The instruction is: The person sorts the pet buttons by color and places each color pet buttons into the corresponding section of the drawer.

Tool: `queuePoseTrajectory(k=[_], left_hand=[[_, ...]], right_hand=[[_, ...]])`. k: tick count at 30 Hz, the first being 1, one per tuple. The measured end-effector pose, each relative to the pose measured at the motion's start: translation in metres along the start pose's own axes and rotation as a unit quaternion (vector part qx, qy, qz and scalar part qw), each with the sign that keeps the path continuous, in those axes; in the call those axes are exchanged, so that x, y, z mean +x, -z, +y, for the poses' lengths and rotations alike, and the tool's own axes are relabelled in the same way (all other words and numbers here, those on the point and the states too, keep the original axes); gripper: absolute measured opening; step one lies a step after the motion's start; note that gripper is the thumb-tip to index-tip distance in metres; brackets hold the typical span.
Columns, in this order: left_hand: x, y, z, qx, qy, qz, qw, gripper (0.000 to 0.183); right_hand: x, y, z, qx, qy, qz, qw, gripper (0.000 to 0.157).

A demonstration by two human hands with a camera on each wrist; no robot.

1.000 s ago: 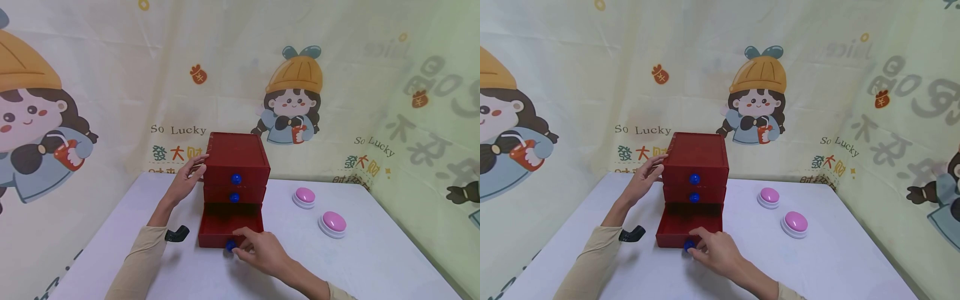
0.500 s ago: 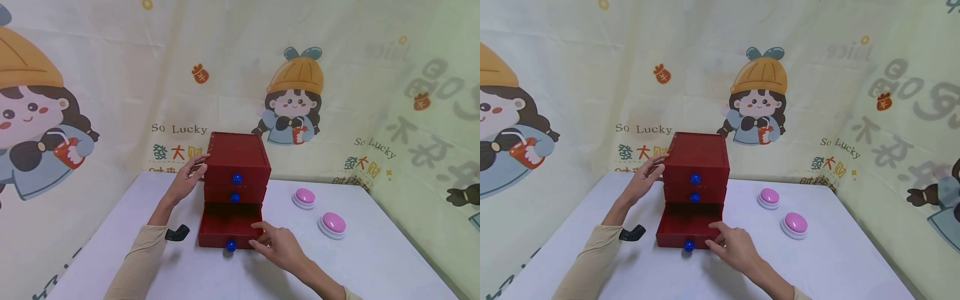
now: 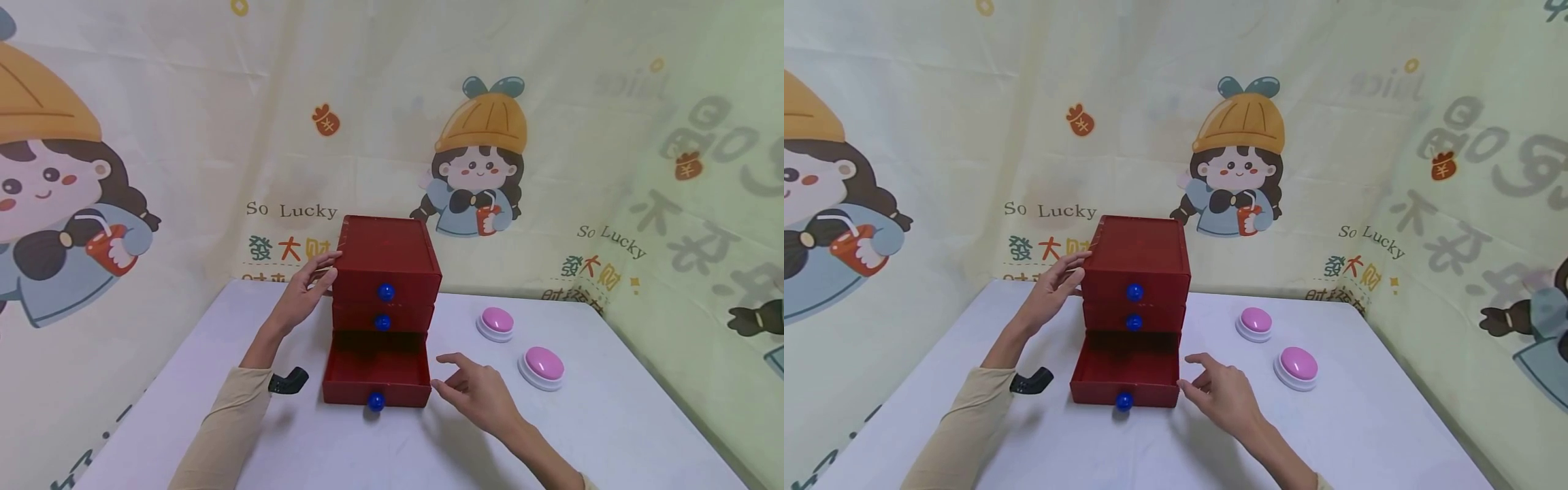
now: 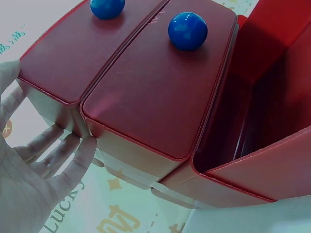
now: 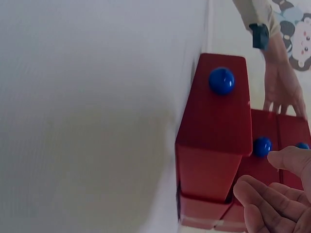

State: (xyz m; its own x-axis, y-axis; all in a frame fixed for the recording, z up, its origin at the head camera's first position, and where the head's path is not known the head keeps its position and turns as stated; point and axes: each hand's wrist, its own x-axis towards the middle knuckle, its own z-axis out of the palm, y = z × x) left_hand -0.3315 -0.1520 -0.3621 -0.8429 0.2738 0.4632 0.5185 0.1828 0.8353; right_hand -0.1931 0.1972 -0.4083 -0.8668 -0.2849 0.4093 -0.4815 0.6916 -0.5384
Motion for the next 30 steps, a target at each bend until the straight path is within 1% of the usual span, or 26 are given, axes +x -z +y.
queuePoseTrajectory(k=[4,9,18,25,27,30], left_hand=[[0.000,0.000,0.001,0.002,0.002,0.002,1.0000,0.049],[0.000,0.000,0.000,0.003,0.005,0.001,1.0000,0.049],[0.000,-0.001,0.001,0.004,0.007,0.001,1.0000,0.049],[-0.001,-0.001,0.003,0.002,0.006,0.003,1.0000,0.049],[-0.001,-0.001,0.004,0.000,0.008,0.002,1.0000,0.049],[-0.001,0.000,0.004,-0.001,0.008,0.000,1.0000,0.049]], right_hand=[[0.001,0.004,0.007,-0.012,-0.013,0.016,1.000,0.035],[0.003,0.008,0.017,-0.017,-0.049,0.025,0.998,0.036],[0.009,0.018,0.044,-0.029,-0.083,0.045,0.995,0.034],[0.009,0.027,0.060,-0.036,-0.116,0.049,0.991,0.036],[0.008,0.029,0.063,-0.035,-0.116,0.055,0.991,0.035],[0.006,0.032,0.068,-0.032,-0.104,0.073,0.991,0.034]])
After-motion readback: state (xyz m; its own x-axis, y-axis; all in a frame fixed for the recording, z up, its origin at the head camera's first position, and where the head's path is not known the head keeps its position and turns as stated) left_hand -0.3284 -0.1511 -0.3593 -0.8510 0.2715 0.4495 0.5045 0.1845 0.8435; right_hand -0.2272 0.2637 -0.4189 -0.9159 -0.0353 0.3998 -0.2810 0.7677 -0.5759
